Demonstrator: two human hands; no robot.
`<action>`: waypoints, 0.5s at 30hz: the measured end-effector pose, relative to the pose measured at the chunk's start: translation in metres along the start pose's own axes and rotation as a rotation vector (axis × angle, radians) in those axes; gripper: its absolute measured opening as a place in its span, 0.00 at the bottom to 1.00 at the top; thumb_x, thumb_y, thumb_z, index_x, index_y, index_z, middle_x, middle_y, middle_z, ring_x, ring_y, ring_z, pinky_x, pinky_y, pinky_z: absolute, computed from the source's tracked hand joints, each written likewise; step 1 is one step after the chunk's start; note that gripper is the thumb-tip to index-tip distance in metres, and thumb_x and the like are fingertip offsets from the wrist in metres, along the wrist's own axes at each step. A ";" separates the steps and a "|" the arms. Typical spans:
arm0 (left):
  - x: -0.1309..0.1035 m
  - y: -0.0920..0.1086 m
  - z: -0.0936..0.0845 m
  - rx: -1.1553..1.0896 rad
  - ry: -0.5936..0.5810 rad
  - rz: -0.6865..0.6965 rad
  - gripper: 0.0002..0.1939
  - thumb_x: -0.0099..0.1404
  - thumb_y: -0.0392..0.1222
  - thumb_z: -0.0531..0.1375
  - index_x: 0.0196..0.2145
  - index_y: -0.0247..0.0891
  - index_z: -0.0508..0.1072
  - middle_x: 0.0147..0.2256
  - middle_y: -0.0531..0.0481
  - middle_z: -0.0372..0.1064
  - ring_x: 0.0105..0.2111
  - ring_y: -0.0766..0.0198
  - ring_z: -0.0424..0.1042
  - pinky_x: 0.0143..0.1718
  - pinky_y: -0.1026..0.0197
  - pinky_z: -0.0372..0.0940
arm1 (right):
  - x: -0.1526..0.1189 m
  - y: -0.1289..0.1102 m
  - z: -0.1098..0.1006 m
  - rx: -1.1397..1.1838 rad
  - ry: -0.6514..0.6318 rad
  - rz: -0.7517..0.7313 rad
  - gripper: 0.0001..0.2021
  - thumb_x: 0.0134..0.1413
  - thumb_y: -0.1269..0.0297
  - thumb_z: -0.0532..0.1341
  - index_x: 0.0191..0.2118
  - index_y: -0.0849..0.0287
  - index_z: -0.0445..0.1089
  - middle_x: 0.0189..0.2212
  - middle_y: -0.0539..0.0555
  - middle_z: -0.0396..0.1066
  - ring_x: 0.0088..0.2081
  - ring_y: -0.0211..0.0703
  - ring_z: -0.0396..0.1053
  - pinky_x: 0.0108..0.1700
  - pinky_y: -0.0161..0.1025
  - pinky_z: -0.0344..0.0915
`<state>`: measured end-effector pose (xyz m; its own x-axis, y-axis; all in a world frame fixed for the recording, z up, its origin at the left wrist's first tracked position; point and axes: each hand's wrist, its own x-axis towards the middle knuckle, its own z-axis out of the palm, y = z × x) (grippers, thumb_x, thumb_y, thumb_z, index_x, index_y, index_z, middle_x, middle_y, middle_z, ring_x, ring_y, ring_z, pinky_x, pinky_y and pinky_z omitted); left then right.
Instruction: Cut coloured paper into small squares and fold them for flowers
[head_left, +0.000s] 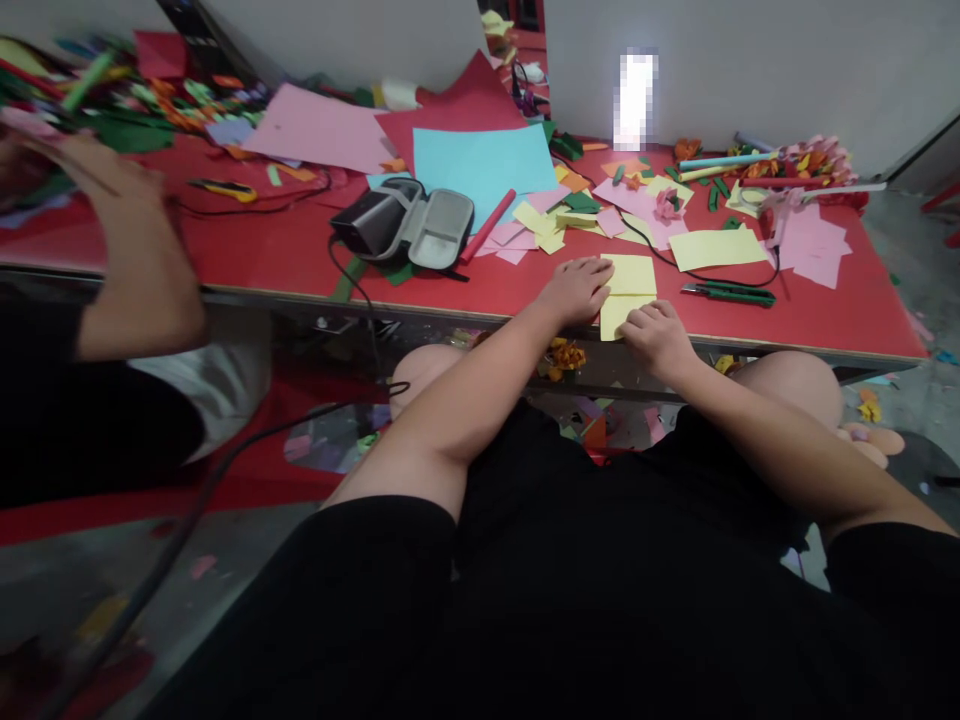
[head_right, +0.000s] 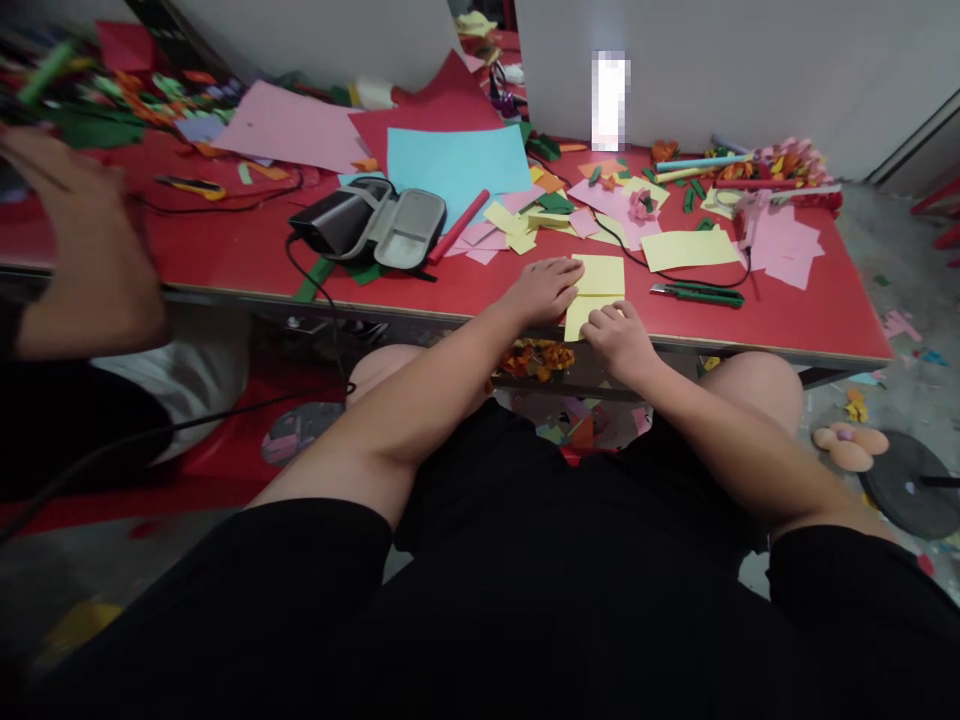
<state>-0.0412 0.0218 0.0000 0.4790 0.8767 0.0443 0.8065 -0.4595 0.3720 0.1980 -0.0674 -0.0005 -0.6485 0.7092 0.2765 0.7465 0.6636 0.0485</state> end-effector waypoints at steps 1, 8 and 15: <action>0.000 0.000 0.000 0.001 -0.002 -0.002 0.41 0.86 0.52 0.48 0.89 0.42 0.67 0.90 0.43 0.58 0.90 0.41 0.56 0.91 0.34 0.49 | 0.000 0.000 0.000 -0.002 0.020 -0.012 0.20 0.77 0.74 0.61 0.47 0.45 0.91 0.43 0.61 0.84 0.47 0.64 0.72 0.61 0.63 0.64; 0.001 -0.003 -0.001 0.032 -0.010 0.019 0.39 0.88 0.49 0.46 0.89 0.42 0.67 0.90 0.42 0.58 0.89 0.43 0.58 0.90 0.34 0.51 | -0.013 -0.034 -0.001 0.019 -0.029 -0.221 0.19 0.81 0.74 0.61 0.43 0.49 0.88 0.41 0.59 0.83 0.46 0.58 0.72 0.60 0.56 0.63; 0.000 0.003 0.001 0.062 0.020 0.046 0.38 0.87 0.55 0.59 0.87 0.38 0.71 0.88 0.37 0.62 0.89 0.42 0.59 0.90 0.37 0.53 | -0.028 -0.023 -0.031 0.419 0.177 -0.479 0.10 0.76 0.73 0.66 0.45 0.50 0.83 0.41 0.56 0.84 0.42 0.53 0.78 0.47 0.50 0.72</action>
<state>-0.0386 0.0198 -0.0001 0.5098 0.8567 0.0787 0.8039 -0.5069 0.3112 0.2034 -0.1095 0.0206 -0.8335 0.2868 0.4723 0.2372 0.9577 -0.1631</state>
